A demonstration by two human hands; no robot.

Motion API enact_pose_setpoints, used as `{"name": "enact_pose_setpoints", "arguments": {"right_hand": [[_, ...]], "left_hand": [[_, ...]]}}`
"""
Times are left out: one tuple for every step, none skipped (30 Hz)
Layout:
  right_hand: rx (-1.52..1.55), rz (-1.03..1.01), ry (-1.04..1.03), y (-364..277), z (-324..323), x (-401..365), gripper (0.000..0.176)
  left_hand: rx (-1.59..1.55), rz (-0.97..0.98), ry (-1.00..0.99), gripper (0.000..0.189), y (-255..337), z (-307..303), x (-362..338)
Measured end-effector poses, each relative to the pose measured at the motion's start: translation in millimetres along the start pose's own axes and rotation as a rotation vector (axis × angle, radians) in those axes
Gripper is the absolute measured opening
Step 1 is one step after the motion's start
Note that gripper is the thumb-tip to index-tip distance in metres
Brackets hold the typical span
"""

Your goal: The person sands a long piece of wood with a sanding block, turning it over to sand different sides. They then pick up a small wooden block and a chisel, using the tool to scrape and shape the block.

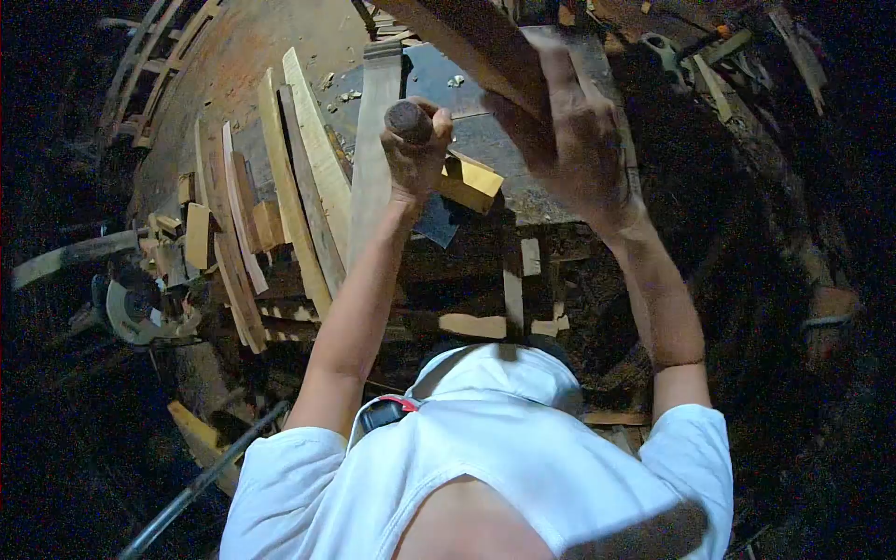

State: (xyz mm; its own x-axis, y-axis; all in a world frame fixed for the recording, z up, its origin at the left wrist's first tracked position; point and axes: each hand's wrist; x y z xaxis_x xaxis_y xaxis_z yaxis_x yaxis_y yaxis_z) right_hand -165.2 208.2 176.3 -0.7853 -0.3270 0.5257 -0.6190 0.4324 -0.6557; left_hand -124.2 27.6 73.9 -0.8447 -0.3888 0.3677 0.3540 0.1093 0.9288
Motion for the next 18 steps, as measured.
{"name": "enact_pose_setpoints", "arguments": {"right_hand": [[-0.01, -0.004, 0.008, -20, -7, 8, 0.046], [0.023, -0.145, 0.021, -39, -12, 13, 0.045], [0.058, -0.287, 0.031, -49, -15, 14, 0.045], [0.008, -0.224, -0.174, -27, -3, 7, 0.045], [-0.222, -0.158, -0.357, -30, -7, 9, 0.044], [-0.248, -0.172, -0.32, -26, -6, 12, 0.045], [-0.274, -0.182, -0.282, -22, -5, 15, 0.046], [-0.282, -0.197, -0.278, -28, -10, 21, 0.046], [-0.183, -0.224, -0.186, -37, -18, 26, 0.047], [-0.079, -0.236, -0.098, -44, -21, 22, 0.048], [-0.074, -0.231, -0.106, -45, -19, 17, 0.048], [-0.059, -0.257, -0.123, -47, -18, 15, 0.049], [-0.047, -0.284, -0.135, -49, -17, 13, 0.05], [-0.131, -0.213, -0.267, -47, -10, 6, 0.052], [-0.225, -0.161, -0.389, -41, -6, 5, 0.054], [-0.278, -0.161, -0.37, -35, -9, 3, 0.056], [-0.331, -0.172, -0.356, -37, -12, 8, 0.057], [-0.327, -0.174, -0.365, -39, -13, 11, 0.057]], "left_hand": [[0.123, 0.101, 0.015, 0.012, -1, 1, 0], [-0.003, 0.049, 0.057, 0.011, -7, -2, -2], [-0.01, 0.059, 0.056, 0.011, -12, -4, -3], [-0.11, 0.109, 0.007, 0.01, -17, -7, -5], [-0.209, 0.161, -0.041, 0.01, -12, -6, -4], [-0.204, 0.138, 0.129, 0.01, -10, 5, -8], [-0.208, 0.141, 0.128, 0.01, -6, 5, -7], [0.022, 0.236, 0.059, 0.009, -4, 4, -2], [0.261, 0.312, -0.006, 0.008, -6, -1, -4], [0.475, 0.406, -0.061, 0.009, -15, -10, -5], [0.479, 0.396, -0.06, 0.009, -25, -11, -8], [0.093, 0.195, 0.017, 0.01, -35, -12, -9], [-0.293, -0.005, 0.089, 0.01, -44, -12, -8], [0.504, 0.474, -0.159, 0.013, -45, -15, -3], [0.5, 0.483, -0.16, 0.013, -46, -15, -4], [0.313, 0.352, -0.081, 0.014, -47, -14, -8], [0.126, 0.223, 0.007, 0.015, -43, -10, -6], [-0.1, 0.233, 0.034, 0.018, -42, -8, -7]]}}
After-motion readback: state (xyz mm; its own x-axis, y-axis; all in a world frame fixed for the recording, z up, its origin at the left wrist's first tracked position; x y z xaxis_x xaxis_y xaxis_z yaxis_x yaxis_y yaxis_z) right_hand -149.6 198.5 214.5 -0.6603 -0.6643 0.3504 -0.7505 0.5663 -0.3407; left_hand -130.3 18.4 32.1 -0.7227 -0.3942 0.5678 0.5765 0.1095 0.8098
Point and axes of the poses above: each hand's wrist, its own x-axis towards the middle knuckle, its own z-axis out of the palm, y = z × x, and after that the axes turned 9 degrees about z, right-handed
